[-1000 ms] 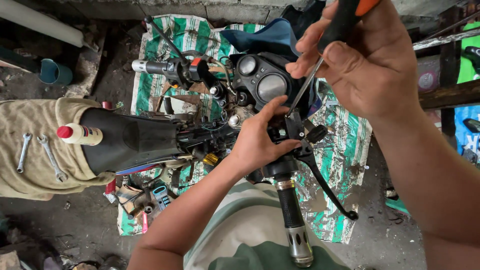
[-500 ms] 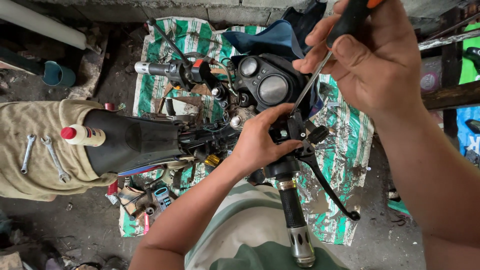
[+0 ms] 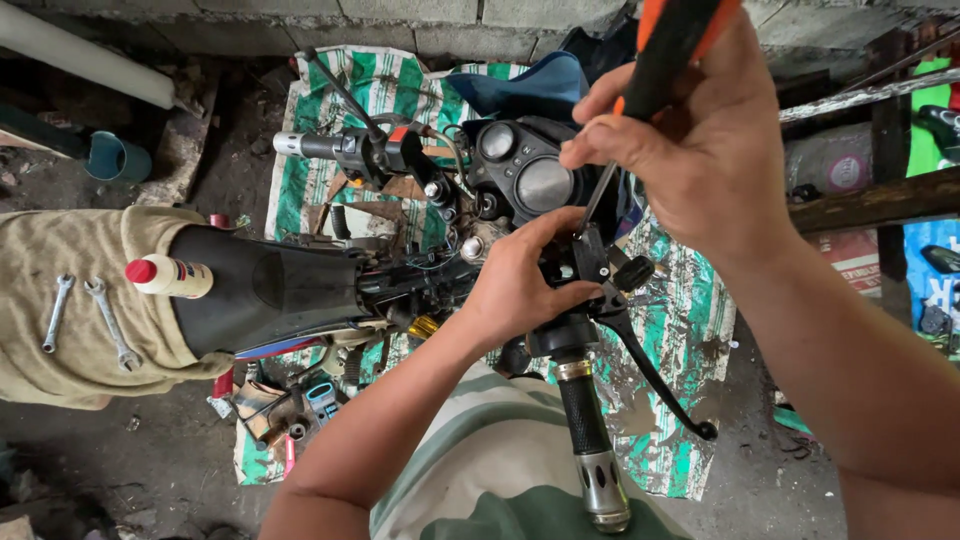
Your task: Repairing the front assembly of a motorcycle using a screwdriver
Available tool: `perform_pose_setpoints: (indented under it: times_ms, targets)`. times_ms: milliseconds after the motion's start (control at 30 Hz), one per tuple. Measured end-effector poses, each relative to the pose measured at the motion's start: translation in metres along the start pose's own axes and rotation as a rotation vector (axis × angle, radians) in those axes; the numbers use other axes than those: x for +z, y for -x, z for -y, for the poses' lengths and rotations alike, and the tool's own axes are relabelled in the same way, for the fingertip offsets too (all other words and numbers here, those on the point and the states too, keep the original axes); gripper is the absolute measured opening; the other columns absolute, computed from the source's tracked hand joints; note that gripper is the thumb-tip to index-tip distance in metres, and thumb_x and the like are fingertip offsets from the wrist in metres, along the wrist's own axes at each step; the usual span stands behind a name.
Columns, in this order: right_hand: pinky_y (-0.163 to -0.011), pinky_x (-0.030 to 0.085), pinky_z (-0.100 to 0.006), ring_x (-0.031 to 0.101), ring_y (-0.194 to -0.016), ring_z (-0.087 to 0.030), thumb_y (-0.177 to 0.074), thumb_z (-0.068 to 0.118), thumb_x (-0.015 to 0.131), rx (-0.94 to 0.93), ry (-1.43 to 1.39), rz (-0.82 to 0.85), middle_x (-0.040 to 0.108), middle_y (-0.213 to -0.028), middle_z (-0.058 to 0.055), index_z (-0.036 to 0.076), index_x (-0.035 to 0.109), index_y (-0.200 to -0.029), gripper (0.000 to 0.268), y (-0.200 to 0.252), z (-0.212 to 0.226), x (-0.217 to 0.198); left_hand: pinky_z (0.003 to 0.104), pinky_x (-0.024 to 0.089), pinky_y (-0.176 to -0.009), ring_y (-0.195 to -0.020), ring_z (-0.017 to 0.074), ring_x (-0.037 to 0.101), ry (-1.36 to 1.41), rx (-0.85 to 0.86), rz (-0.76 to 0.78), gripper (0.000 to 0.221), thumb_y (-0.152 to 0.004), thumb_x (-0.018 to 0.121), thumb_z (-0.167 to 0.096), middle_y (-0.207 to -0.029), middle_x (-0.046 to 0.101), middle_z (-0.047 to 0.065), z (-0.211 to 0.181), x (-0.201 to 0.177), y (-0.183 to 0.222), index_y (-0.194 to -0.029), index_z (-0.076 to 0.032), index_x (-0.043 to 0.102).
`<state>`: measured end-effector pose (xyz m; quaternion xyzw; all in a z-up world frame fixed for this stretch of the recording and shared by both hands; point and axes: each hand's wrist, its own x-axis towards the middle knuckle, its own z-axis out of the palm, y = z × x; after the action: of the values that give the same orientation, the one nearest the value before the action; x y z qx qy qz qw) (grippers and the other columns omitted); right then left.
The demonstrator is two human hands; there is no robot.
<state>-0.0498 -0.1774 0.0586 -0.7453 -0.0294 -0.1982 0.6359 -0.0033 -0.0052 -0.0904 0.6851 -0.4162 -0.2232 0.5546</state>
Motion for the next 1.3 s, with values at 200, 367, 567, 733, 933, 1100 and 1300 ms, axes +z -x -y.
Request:
perform_pose_setpoints:
  times_ms: [200,367,567,733,933,1100,1300]
  targets:
    - [-0.094,0.069,-0.046,0.076,-0.093,-0.035,-0.114,-0.006,0.066,-0.008,0.027,0.021,0.068,-0.115,-0.02,0.008,0.042,-0.151,0.046,-0.002,0.003,0.002,0.04,0.06,-0.108,-0.123,0.0262,0.077,0.05,0.08,-0.063,0.065,-0.092,0.086,-0.045,-0.137,0.077,0.013,-0.007,-0.017,-0.018,-0.143,-0.01,0.068]
    - [-0.102,0.069,-0.043,0.082,-0.104,-0.037,-0.111,-0.002,0.056,0.076,0.118,0.014,0.071,-0.126,-0.021,0.001,0.049,-0.144,0.034,0.0,0.016,-0.001,0.027,0.064,-0.08,-0.081,0.0129,0.077,0.078,0.205,-0.177,0.033,-0.091,0.093,-0.029,-0.107,0.08,0.002,-0.029,-0.03,-0.045,-0.114,-0.012,0.076]
    - [-0.096,0.065,-0.032,0.075,-0.106,-0.024,-0.099,-0.006,0.092,0.063,0.242,-0.049,0.069,-0.11,-0.013,0.007,0.047,-0.151,0.07,-0.004,0.013,-0.006,0.029,0.054,-0.067,-0.072,0.0127,0.069,0.003,0.255,-0.225,0.021,-0.092,0.092,-0.027,-0.089,0.078,-0.001,-0.023,-0.025,-0.053,-0.098,-0.014,0.076]
    - [-0.103,0.066,-0.041,0.078,-0.108,-0.032,-0.108,-0.005,0.062,0.054,0.161,0.185,0.071,-0.131,-0.023,0.006,0.046,-0.147,0.044,-0.01,0.021,-0.011,0.033,0.057,-0.077,-0.087,0.0197,0.08,-0.057,0.276,-0.152,0.013,-0.103,0.078,-0.021,-0.104,0.085,0.002,-0.02,-0.031,-0.053,-0.113,-0.012,0.079]
    - [-0.107,0.072,-0.038,0.08,-0.11,-0.025,-0.105,-0.009,0.079,0.137,0.34,0.125,0.076,-0.117,-0.016,0.0,0.064,-0.137,0.037,-0.011,0.017,-0.01,0.038,0.047,-0.068,-0.068,0.0239,0.06,-0.074,0.311,-0.086,0.012,-0.108,0.068,-0.02,-0.08,0.068,0.005,-0.039,-0.041,-0.049,-0.101,-0.01,0.069]
    - [-0.089,0.065,-0.029,0.074,-0.096,-0.015,-0.095,-0.001,0.097,0.134,0.409,0.027,0.074,-0.106,-0.005,0.008,0.061,-0.127,0.049,-0.014,0.002,-0.014,0.029,0.056,-0.069,-0.072,0.0125,0.069,0.005,0.184,-0.191,0.024,-0.09,0.094,-0.022,-0.089,0.076,0.0,-0.018,-0.026,-0.055,-0.1,-0.012,0.075]
    - [-0.103,0.068,-0.038,0.078,-0.114,-0.028,-0.108,-0.008,0.064,0.055,0.239,0.195,0.072,-0.132,-0.017,0.005,0.053,-0.145,0.04,-0.023,0.022,-0.016,0.031,0.057,-0.072,-0.08,0.0164,0.077,-0.052,0.212,-0.135,0.016,-0.101,0.08,-0.021,-0.098,0.084,0.003,-0.021,-0.032,-0.055,-0.114,-0.012,0.08]
